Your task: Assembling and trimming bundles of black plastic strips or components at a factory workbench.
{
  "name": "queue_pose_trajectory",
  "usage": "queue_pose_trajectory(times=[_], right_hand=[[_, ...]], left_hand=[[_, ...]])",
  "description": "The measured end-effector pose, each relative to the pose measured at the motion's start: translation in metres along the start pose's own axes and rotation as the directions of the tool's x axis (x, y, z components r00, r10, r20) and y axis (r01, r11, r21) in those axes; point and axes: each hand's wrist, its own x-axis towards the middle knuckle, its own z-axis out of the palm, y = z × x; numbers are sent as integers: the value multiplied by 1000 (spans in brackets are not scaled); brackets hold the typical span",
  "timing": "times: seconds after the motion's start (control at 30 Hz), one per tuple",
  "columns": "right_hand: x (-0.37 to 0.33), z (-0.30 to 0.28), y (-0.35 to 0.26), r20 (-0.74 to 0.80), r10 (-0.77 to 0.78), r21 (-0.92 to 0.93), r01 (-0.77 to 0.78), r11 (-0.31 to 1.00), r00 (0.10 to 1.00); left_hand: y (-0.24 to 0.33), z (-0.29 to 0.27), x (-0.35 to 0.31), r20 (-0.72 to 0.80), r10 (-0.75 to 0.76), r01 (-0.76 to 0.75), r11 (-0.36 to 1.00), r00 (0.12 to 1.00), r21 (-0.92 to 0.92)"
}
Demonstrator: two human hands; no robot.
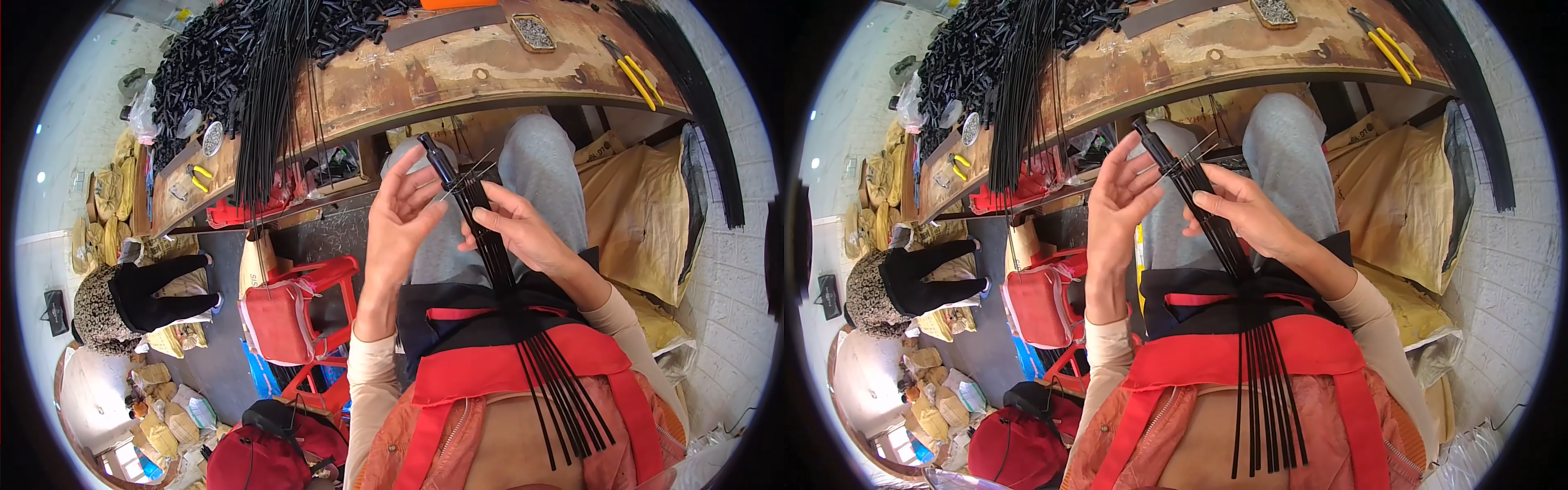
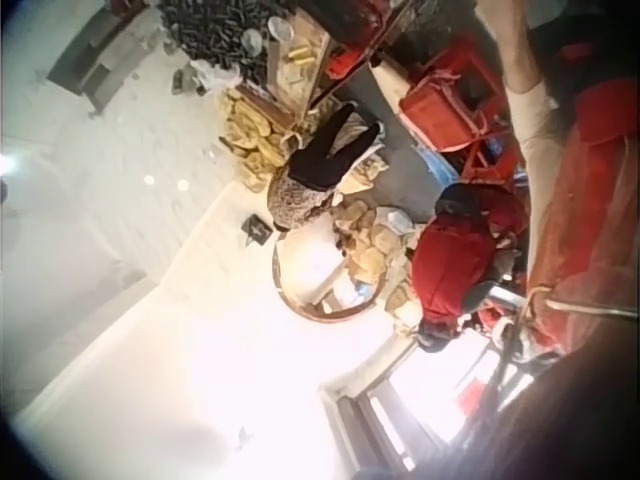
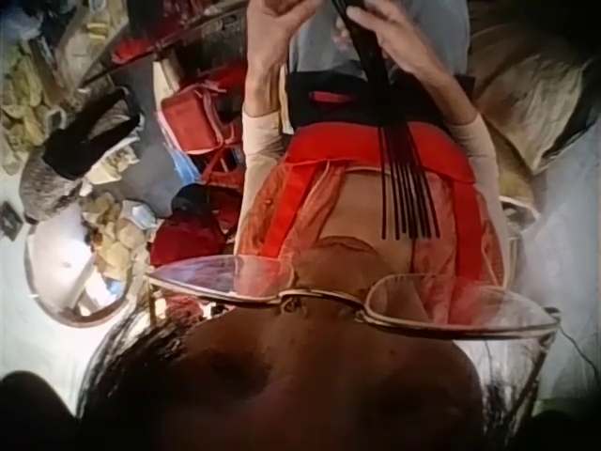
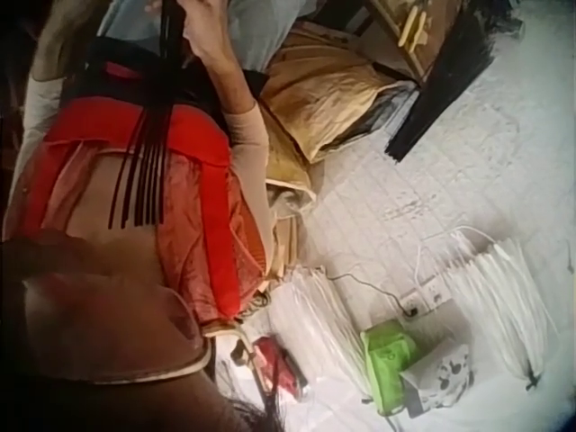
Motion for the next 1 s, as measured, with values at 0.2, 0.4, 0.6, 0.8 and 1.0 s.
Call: queue_pose_trajectory(times=[0.2,0.4,0.6,0.8,1.0], right_hand=[[1,-2,5,-9,-34,-20,33,999,999],[4,-14,7,174,39,124,-62,990,984],[3,-8,3,45,-18,38,16,999,999],[9,2,-9,95,-267,-221,282,934,959],[3,9,2,34,-297,-76,298,951,954]], left_hand=[[-10,2,2,-85,85,-70,985,993,160],[-22,-9,17,134,4,32,963,991,-267],[-35,-8,25,235,-31,127,905,972,-407],[-3,-5,16,194,200,-176,975,960,-132],[-9,-7,6,225,180,-132,969,958,-210]])
